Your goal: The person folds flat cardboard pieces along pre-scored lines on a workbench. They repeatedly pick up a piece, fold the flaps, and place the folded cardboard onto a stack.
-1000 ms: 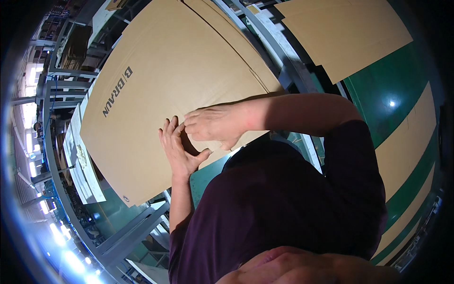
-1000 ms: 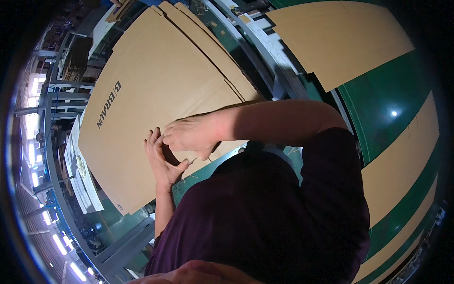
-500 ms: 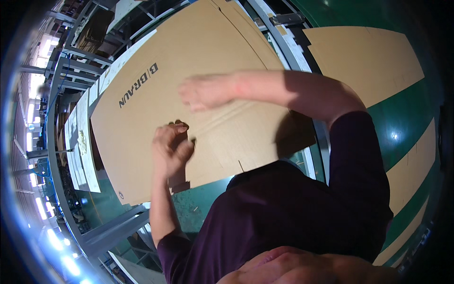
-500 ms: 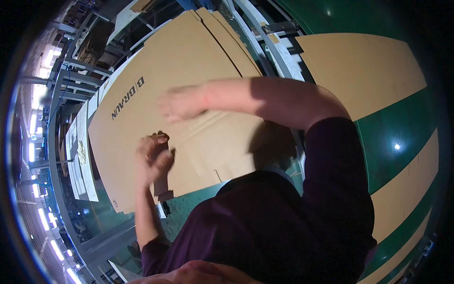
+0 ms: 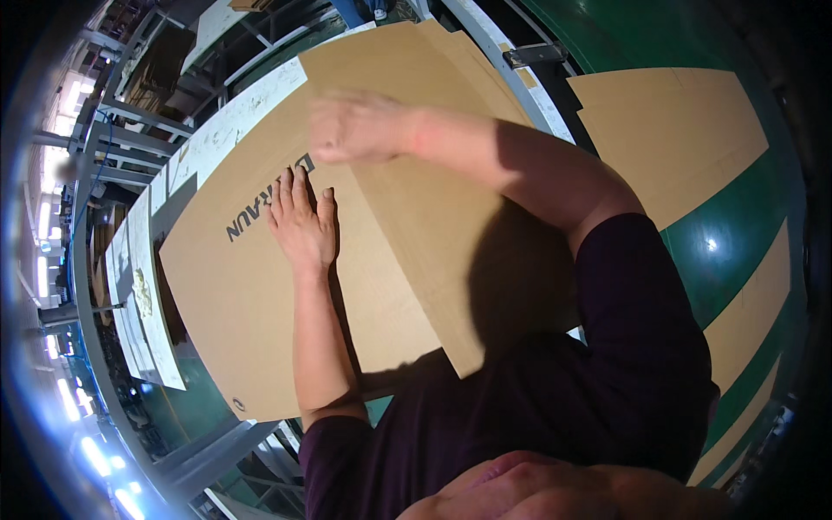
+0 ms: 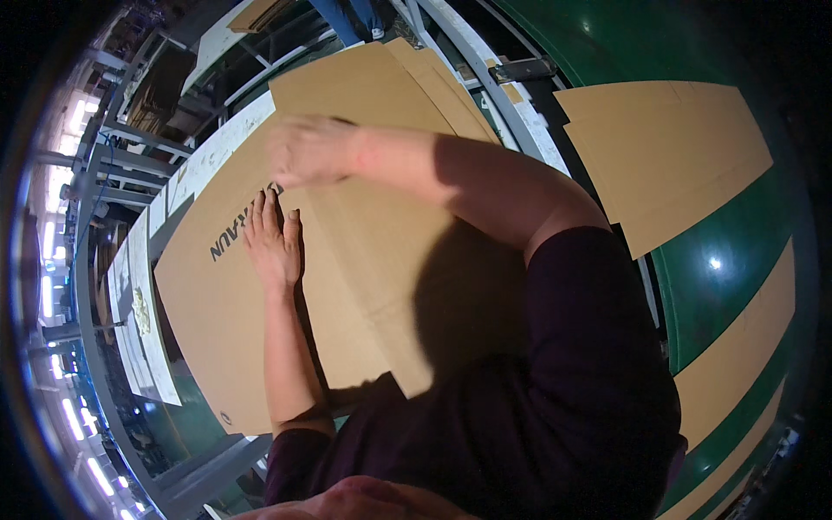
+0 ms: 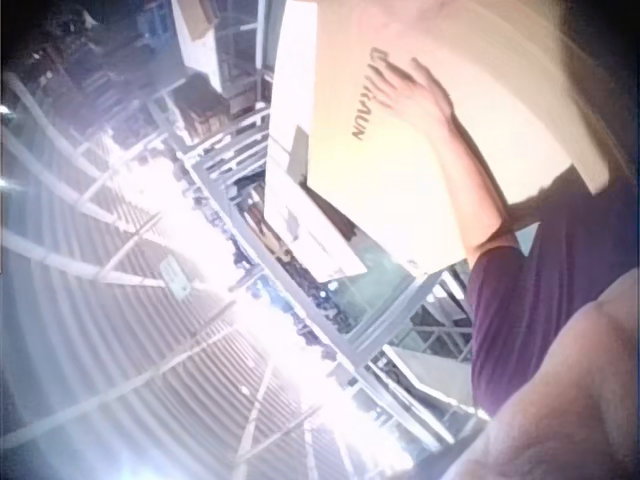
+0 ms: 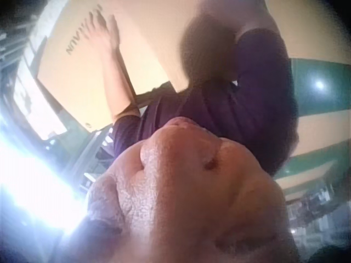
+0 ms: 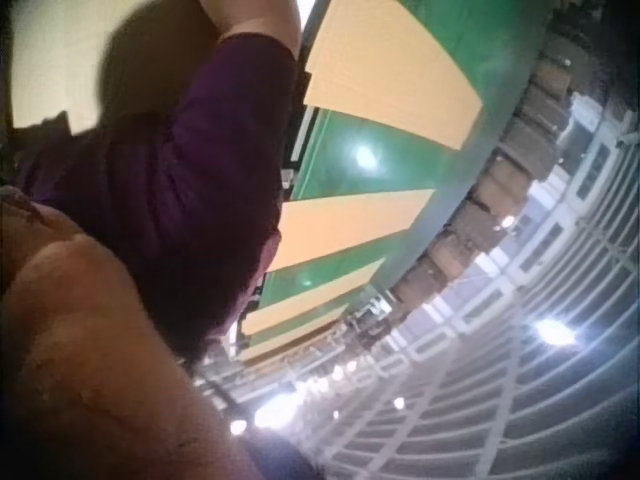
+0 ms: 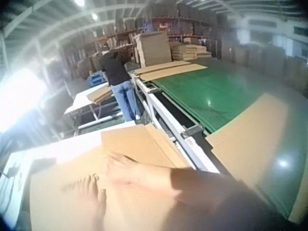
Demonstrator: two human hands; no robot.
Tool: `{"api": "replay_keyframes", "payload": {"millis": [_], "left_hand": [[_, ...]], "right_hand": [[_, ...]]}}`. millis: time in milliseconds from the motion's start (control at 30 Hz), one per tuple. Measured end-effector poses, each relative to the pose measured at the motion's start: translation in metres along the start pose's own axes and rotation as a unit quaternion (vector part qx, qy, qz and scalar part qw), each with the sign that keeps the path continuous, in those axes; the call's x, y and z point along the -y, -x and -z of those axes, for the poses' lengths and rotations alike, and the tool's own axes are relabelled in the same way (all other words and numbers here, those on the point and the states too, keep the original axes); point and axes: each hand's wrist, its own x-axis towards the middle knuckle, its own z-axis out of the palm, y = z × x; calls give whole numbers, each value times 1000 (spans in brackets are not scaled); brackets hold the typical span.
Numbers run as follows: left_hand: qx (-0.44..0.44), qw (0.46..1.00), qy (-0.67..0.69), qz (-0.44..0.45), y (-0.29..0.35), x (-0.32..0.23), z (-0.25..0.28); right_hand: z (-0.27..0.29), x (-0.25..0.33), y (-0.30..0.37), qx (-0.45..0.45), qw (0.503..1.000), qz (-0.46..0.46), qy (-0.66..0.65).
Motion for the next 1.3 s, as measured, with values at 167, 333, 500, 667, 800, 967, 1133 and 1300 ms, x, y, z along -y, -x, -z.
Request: {"api": "replay_keyframes", "payload": {"millis": [167,333,500,667,800,967,1133,1300], "left_hand": [[15,1000,1,0,-3,2,6],[8,1000,-6,1,1,5,3],[11,1000,-14,11,7,2,2],[-1,999,2,39,15,1,7],[0,1000,0,25,6,-5,5],[-2,998,-9,57,21,13,-6],[6,1000,3,30,6,0,2],[-1,1000,3,21,5,-1,3]], "right_hand": [[-42,-15,8,-93,993,14,67],[-21,-3,4,57,998,-24,-25],[-15,-9,0,-8,1000,15,23],[70,5,-14,-116,972,-177,-101],[134,-25,5,-292,911,-173,-234],[68,-46,-15,-242,944,-137,-179],[19,-23,-15,-38,999,26,-7],[-32,-14,3,72,997,33,-18]]}}
